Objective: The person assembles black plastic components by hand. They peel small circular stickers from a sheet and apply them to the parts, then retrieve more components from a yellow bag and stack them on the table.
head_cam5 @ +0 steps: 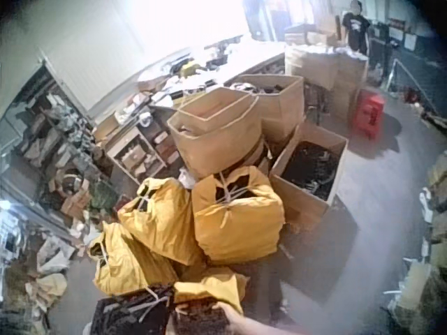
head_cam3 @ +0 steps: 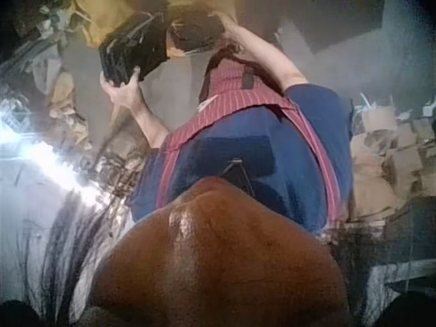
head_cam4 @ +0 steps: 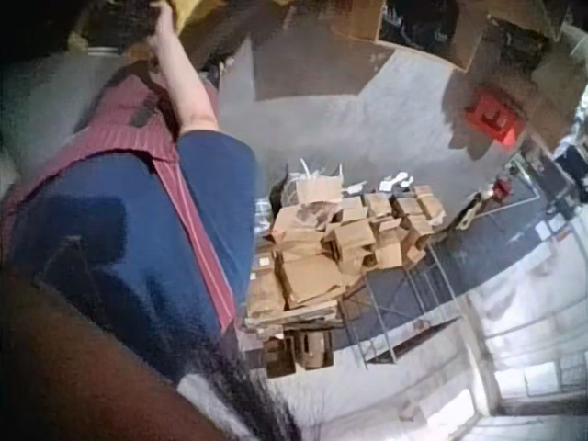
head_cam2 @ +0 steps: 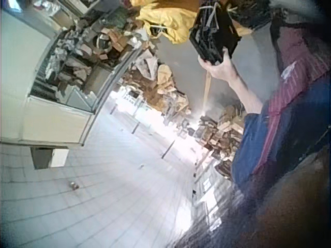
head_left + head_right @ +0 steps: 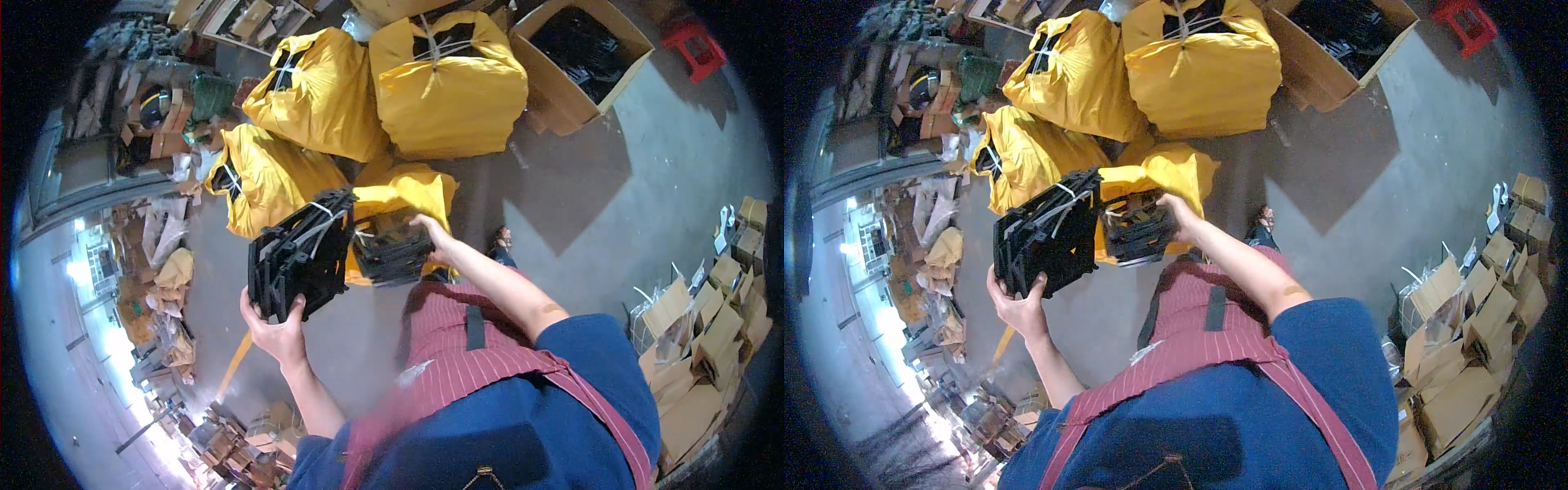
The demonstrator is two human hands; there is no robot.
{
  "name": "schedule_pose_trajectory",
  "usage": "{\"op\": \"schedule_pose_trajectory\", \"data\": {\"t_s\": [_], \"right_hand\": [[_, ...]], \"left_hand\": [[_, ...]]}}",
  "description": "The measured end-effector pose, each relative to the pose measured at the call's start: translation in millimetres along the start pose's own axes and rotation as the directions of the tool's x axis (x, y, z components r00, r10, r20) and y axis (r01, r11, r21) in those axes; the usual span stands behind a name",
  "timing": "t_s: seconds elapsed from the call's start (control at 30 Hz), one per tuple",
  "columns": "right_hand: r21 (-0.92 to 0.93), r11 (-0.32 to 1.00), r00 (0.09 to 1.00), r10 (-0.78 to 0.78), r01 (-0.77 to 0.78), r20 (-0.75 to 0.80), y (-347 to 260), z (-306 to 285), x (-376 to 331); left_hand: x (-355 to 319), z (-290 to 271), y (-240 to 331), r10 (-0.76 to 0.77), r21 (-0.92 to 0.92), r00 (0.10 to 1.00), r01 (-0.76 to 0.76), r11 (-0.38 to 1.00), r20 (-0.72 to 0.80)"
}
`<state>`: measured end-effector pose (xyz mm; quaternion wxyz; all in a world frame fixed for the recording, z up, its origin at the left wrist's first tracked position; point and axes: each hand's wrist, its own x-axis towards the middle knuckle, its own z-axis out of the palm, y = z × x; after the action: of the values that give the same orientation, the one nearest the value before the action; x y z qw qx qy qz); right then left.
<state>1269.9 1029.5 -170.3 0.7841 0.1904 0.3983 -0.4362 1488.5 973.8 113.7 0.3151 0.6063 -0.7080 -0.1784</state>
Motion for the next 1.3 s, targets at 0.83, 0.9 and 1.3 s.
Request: {"op": "schedule_pose_trajectory", "data": {"t_s": [0.83,0.9,1.3], "right_hand": [[-0.189,0.730,0.634,-0.670,0.656,-0.386,-55.2,-283.0,-344.5],[0.112,0.616,0.565,-0.615,0.780,-0.549,-22.9,-328.6,-366.7],[0.573,0.157,0.429,-0.821,0.804,-0.377,-117.2,-473.0,-543.3]], "left_hand": [[-71.5,186.5,103.3,0.471,-0.002,0.696,-0.559,0.829,0.542],[-74.2,218.1,144.9,0.604,-0.119,0.579,-0.661,0.741,0.548],[-155.9,399.2,473.1,0.811,-0.449,0.282,-0.717,0.533,0.512]]}}
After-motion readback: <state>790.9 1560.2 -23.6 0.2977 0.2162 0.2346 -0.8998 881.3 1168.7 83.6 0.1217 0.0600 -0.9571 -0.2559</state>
